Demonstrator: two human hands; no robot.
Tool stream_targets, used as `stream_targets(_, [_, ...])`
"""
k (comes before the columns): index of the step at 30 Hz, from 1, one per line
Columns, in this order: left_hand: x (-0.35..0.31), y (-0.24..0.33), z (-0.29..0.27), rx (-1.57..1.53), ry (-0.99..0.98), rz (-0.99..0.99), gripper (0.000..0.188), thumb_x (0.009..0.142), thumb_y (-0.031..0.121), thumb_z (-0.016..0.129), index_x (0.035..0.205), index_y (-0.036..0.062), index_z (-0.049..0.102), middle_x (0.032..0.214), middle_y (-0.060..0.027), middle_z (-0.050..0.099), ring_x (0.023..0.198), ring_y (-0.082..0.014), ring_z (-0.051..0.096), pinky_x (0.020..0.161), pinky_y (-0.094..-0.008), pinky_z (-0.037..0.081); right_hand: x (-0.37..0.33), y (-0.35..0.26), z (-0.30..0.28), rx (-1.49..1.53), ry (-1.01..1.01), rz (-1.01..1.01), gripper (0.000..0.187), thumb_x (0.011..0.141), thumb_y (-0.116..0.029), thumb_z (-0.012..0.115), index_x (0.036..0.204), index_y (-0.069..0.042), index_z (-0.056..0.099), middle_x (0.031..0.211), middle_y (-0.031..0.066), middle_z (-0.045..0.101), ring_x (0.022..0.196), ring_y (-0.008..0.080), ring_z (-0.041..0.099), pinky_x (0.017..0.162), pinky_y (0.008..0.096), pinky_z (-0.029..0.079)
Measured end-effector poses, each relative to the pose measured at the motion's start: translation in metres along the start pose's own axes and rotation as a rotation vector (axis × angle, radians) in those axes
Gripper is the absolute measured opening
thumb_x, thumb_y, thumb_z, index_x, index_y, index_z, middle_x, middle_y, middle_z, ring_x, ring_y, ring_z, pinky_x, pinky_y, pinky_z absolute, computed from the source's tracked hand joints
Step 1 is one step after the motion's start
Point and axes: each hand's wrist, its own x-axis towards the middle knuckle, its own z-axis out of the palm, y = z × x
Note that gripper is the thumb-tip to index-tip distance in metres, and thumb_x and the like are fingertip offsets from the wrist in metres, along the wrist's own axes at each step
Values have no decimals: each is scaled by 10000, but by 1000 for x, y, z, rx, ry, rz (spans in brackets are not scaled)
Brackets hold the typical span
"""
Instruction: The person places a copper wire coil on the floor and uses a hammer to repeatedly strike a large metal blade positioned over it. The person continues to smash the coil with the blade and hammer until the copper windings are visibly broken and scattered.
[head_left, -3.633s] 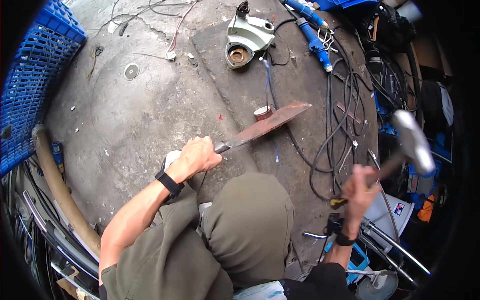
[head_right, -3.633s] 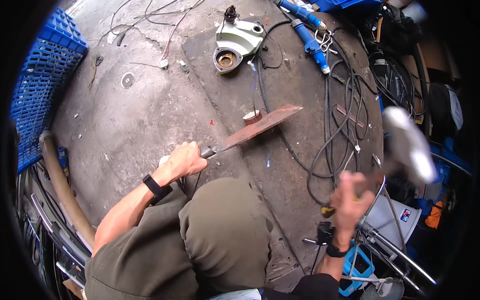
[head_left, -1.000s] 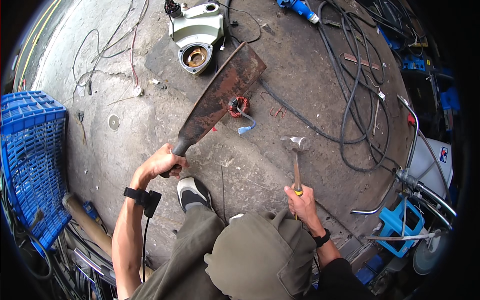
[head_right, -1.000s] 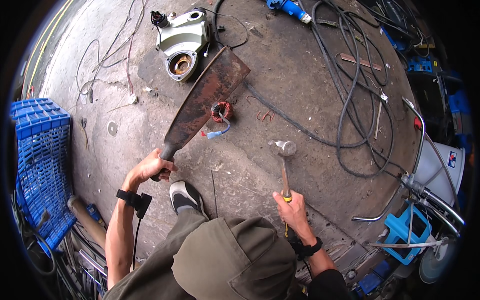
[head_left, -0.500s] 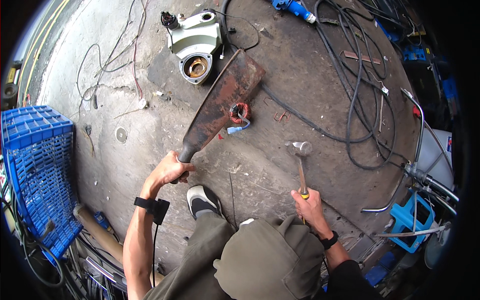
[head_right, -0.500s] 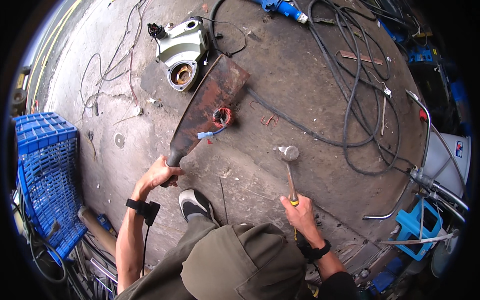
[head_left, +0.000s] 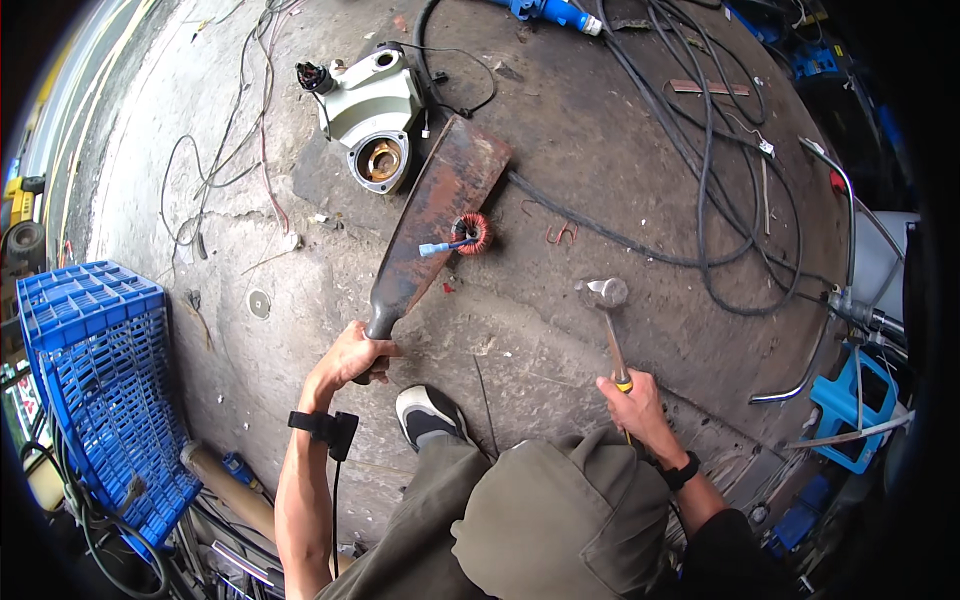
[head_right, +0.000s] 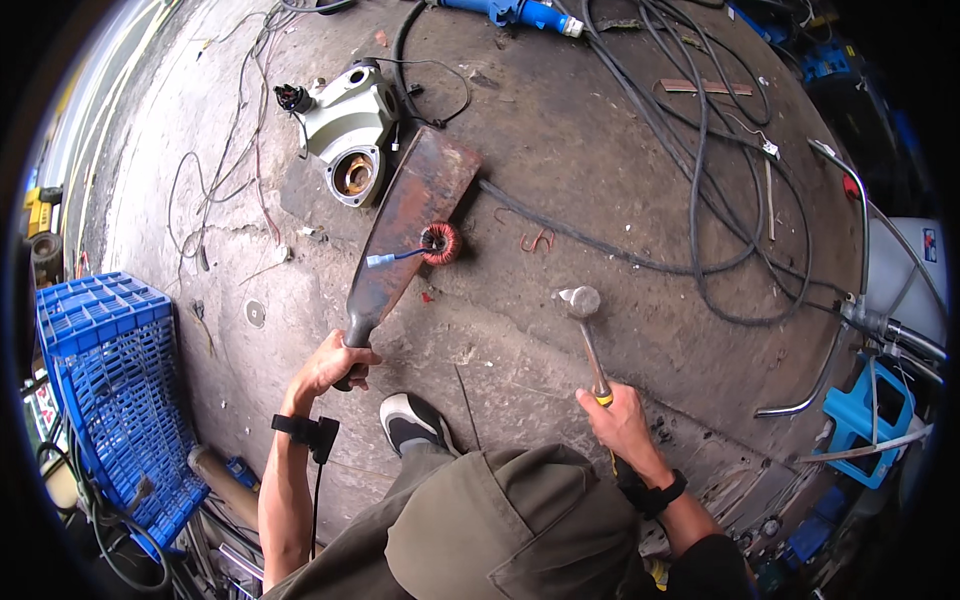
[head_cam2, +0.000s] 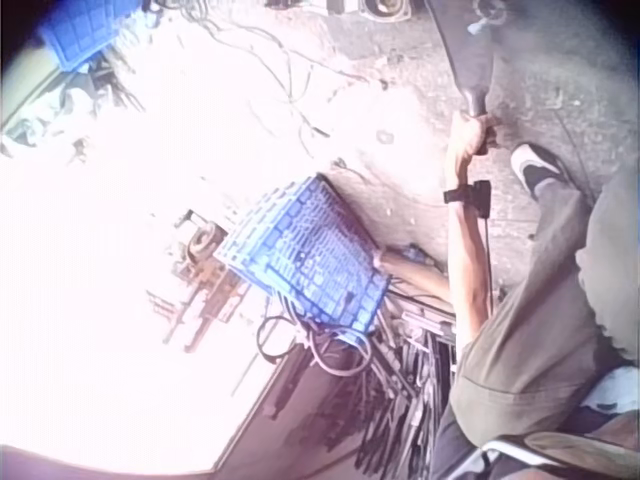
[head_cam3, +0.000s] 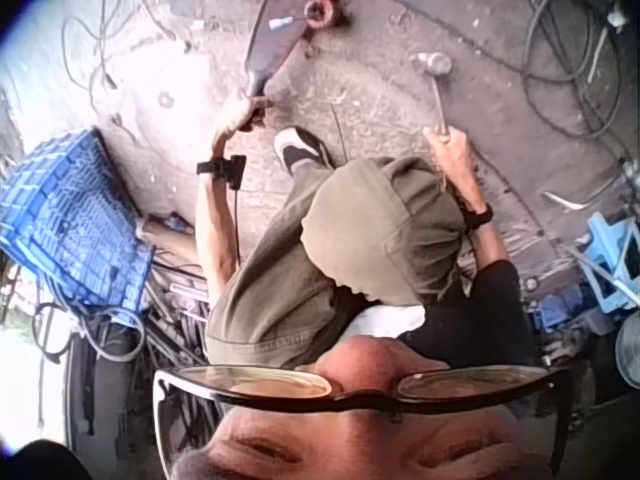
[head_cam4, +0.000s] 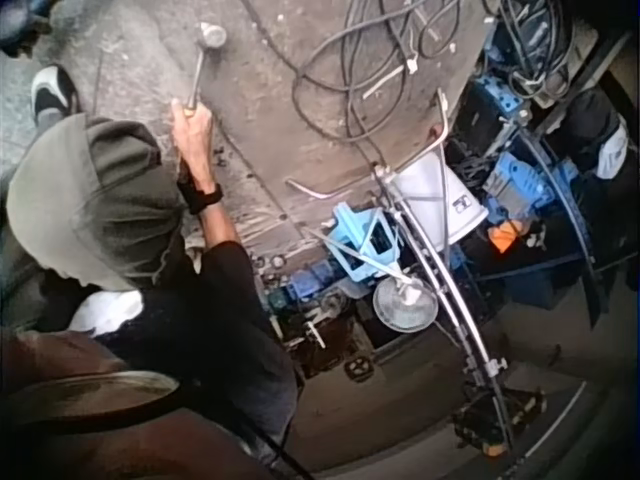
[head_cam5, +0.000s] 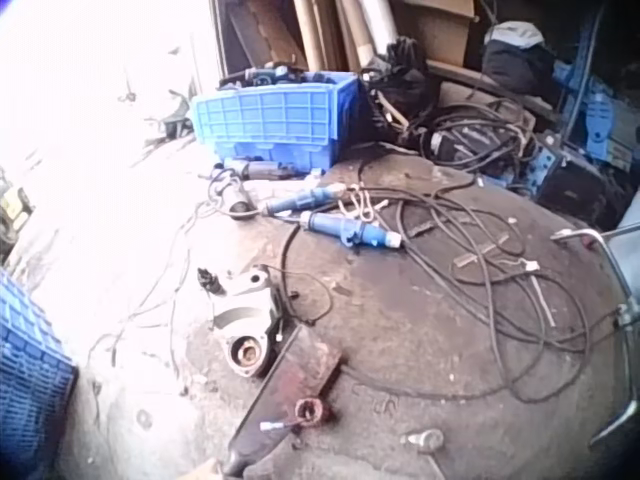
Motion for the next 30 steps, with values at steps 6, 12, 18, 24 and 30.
stream_targets(6, [-12,8,4,26,65,22,226,820,132,726,691,23,575,589,-36,562,501,-133,575,524,-329,569,-1,-2,0,36,-12,20,350,956,-258,686,733,-30,542,516,17,521,416,114,509,409,314,404])
stream_targets(12, [-33,-2,34,219,324,108,316,784,215,701,698,-73,603,576,-161,617,527,-219,624,586,-399,523,-1,-5,2,52,-9,49,354,956,-266,690,741,-25,544,529,23,519,416,115,498,415,317,408])
stream_targets(18, [-46,-5,76,447,621,311,257,804,203,662,768,-51,648,640,-272,619,599,-442,655,617,-481,523,6,13,-3,-60,12,-24,390,939,-298,694,730,-7,540,531,66,503,454,167,495,481,374,415])
stream_targets(24, [-60,-6,88,646,724,483,184,814,142,677,770,19,548,590,-232,567,588,-452,611,560,-505,478,7,19,-9,-88,61,-75,407,931,-296,699,699,-3,540,528,72,510,477,189,500,507,378,415])
stream_targets(30, [-69,-1,86,610,688,426,160,783,118,639,712,-4,563,604,-250,557,598,-471,594,572,-504,474,-4,-18,-26,-119,173,-172,385,937,-270,691,693,-2,560,531,72,514,475,186,514,500,376,404])
